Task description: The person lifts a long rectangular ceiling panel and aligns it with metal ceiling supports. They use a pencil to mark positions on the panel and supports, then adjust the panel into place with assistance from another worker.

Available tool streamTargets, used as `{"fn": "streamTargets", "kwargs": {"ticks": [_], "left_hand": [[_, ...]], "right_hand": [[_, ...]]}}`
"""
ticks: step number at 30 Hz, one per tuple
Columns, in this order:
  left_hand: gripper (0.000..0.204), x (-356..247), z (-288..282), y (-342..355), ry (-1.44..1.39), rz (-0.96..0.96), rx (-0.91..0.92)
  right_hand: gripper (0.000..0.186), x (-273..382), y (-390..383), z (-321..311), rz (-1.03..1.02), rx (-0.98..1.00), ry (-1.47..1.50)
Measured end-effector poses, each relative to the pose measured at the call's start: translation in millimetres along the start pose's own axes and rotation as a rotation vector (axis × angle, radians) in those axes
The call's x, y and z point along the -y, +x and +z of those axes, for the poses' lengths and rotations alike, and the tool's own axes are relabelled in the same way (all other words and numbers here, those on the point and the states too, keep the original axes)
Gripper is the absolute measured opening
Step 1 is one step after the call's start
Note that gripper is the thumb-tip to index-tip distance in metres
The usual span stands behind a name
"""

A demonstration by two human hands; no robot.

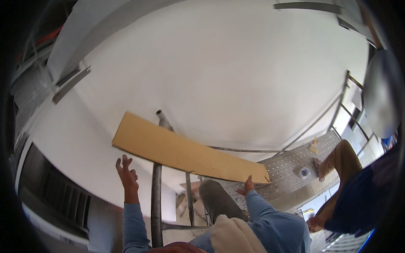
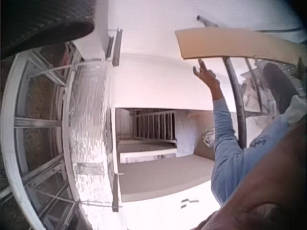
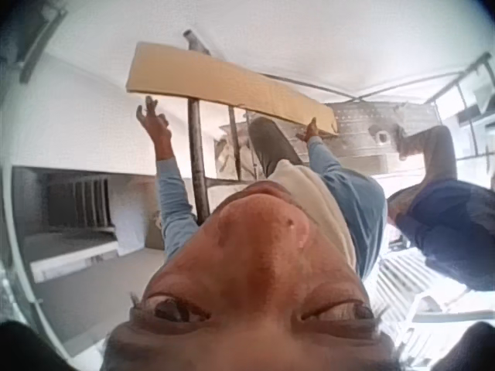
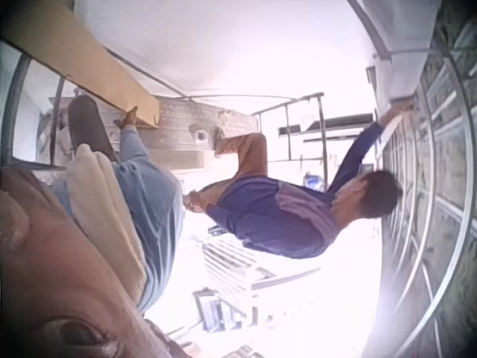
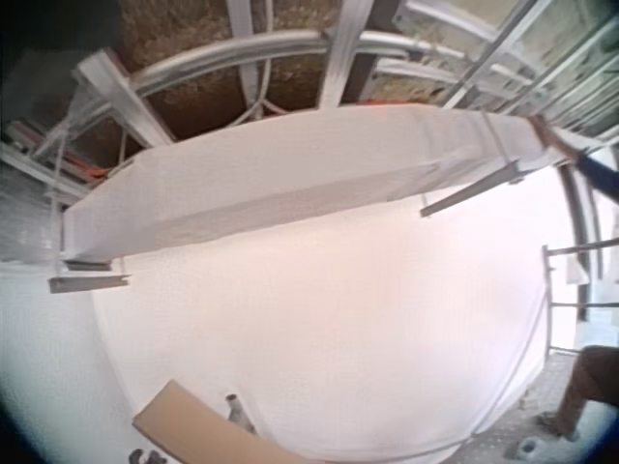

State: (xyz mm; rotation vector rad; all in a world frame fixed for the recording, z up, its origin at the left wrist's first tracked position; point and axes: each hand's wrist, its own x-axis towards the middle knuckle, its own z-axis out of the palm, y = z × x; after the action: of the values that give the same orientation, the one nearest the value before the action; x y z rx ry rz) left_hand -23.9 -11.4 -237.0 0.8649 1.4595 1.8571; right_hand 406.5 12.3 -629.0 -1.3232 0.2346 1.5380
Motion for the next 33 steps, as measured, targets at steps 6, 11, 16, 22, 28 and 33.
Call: {"fn": "streamTargets", "kwargs": {"ticks": [6,11,16,22,28,33], "left_hand": [[0.079,-7.2,53.4,18.8,0.098,-0.009,-0.039],[0.053,5.6,72.7,42.3,0.102,0.1,0.034],[0.041,11.9,80.3,66.6,0.244,0.094,0.081],[0.032,18.9,54.5,76.4,0.014,0.029,0.114],[0.022,-18.6,2.0,80.0,-0.502,0.136,0.325],[0.026,-41.4,-31.1,74.1,-0.697,0.179,0.235]], "right_hand": [[0.075,-0.3,58.1,9.8,-0.034,0.169,0.327],[0.061,-14.8,71.7,17.2,-0.166,0.175,0.294],[0.064,-11.9,60.4,49.1,-0.016,0.111,0.33],[0.059,-4.9,36.4,58.7,0.005,-0.009,0.353],[0.085,18.2,18.6,53.5,-0.015,0.091,0.568],[0.101,38.1,8.1,52.3,-0.105,0.218,0.528]]}}
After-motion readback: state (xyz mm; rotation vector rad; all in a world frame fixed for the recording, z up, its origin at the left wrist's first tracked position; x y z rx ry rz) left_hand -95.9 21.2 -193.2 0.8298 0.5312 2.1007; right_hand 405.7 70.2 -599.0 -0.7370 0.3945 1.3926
